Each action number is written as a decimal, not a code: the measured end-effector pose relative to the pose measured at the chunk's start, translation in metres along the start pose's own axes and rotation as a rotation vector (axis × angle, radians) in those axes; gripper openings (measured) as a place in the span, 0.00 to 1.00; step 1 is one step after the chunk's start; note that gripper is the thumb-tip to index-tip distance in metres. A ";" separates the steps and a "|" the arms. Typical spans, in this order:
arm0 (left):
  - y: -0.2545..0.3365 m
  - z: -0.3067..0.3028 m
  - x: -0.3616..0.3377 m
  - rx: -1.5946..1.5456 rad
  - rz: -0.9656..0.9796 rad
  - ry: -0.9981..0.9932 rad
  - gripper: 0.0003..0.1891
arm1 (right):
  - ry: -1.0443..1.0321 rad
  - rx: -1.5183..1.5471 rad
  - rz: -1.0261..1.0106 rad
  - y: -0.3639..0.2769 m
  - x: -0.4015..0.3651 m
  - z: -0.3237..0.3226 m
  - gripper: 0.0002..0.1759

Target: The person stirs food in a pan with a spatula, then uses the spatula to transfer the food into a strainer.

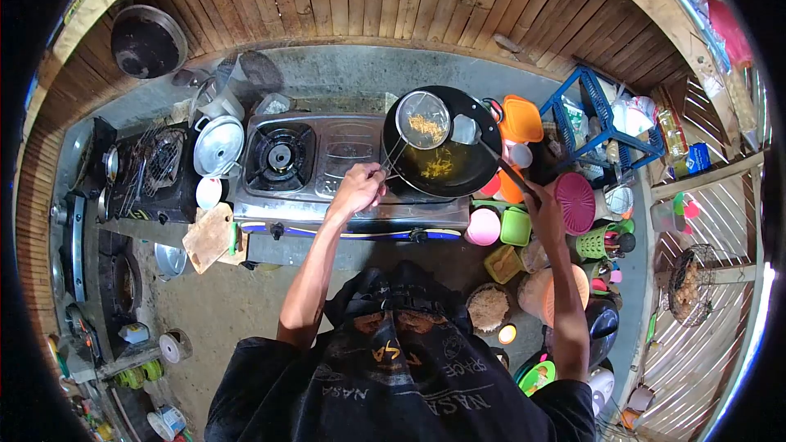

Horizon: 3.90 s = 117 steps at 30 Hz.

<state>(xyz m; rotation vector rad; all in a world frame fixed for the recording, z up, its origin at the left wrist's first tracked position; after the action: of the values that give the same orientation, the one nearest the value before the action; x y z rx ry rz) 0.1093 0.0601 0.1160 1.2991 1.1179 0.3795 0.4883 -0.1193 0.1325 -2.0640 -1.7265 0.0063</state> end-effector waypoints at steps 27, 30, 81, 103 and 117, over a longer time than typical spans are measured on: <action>-0.001 -0.001 -0.004 -0.093 -0.032 -0.061 0.11 | -0.489 0.101 -0.049 -0.005 0.050 -0.018 0.15; -0.002 -0.004 -0.004 -0.123 -0.030 -0.045 0.11 | -0.535 0.166 -0.105 -0.009 0.062 -0.024 0.16; -0.005 0.002 0.001 -0.192 -0.066 -0.074 0.12 | 0.098 0.012 -0.002 -0.082 -0.006 -0.109 0.19; 0.010 0.003 -0.004 -0.137 -0.014 -0.011 0.12 | -0.179 -0.380 -0.058 -0.160 -0.013 -0.066 0.18; 0.002 0.007 0.003 -0.096 -0.003 -0.024 0.14 | -0.266 -0.401 -0.113 -0.176 -0.001 -0.051 0.18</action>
<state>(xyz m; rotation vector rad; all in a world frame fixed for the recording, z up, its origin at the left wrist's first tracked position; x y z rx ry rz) 0.1167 0.0590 0.1160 1.2144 1.0691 0.4097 0.3379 -0.1159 0.2374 -2.3270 -2.1491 -0.1136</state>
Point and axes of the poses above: each hand's wrist, its own x-axis towards the middle knuckle, its own z-axis out of the palm, y = z × x, the point moved 1 cm from there along x, towards the middle knuckle, and after that the axes turned 5 degrees about -z, right-handed, at the moved point
